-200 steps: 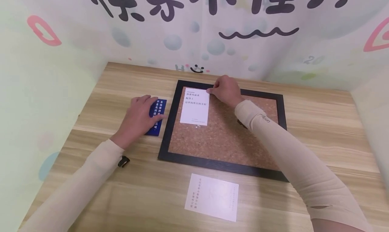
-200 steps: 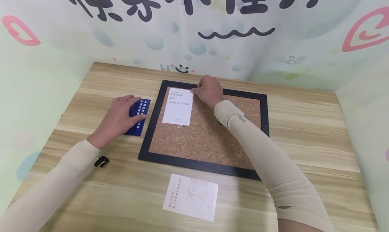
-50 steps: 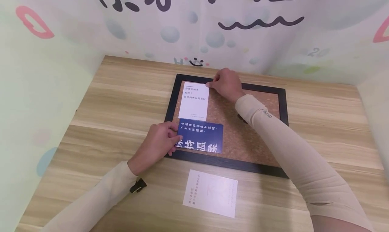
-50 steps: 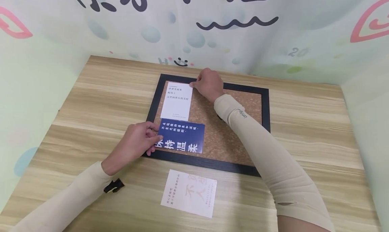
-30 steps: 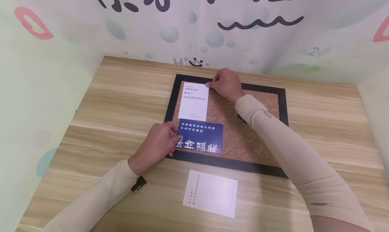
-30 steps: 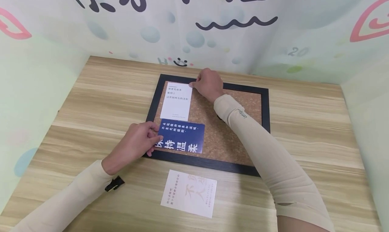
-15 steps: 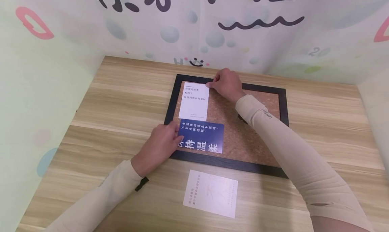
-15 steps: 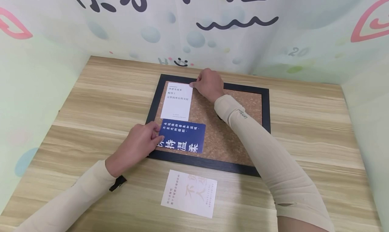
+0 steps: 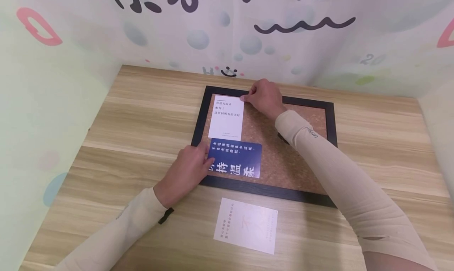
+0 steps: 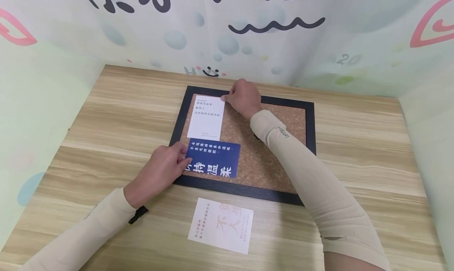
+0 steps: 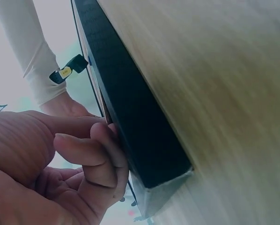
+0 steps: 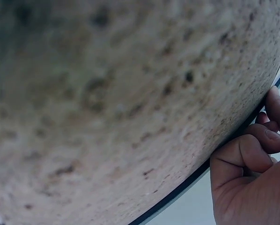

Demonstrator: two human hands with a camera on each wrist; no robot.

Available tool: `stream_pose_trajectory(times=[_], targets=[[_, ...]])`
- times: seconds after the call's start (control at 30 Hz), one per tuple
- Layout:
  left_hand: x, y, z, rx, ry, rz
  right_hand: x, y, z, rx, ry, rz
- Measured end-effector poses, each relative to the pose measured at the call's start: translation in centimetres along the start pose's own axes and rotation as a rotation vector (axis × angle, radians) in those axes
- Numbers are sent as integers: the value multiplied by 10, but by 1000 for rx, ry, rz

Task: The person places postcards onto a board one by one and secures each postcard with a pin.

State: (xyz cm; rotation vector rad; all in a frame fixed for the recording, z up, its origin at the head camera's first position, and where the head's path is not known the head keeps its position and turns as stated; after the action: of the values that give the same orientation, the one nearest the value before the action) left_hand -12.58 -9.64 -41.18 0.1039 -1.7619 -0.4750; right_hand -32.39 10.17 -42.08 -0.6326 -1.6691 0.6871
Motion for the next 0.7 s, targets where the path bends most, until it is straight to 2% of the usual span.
stream_pose_trajectory(times=[0.17,0.43,0.53,0.7], targets=[[0,2,-1,-24,14,28,1,-1,-1,9,2,3],[3,8,-4,-83,53,125,1,-2,-1,10,2,1],[3,9,-5,-102,67,138,1,-2,0,10,1,3],[1,10,-6,-115,45,120,0,-1,-1,15,2,4]])
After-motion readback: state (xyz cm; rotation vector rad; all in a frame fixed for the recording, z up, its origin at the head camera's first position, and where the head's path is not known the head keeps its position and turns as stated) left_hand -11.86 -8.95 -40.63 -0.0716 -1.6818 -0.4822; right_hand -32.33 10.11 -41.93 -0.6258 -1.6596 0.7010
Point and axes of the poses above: each hand's wrist, its own z-axis towards the middle knuckle, its own x-axis out of the back of the hand, y = z × x, the point moved 9 cm from there along z, towards the middle knuckle, and after that the axes turned 13 degrees about z, right-handed, at the moved point
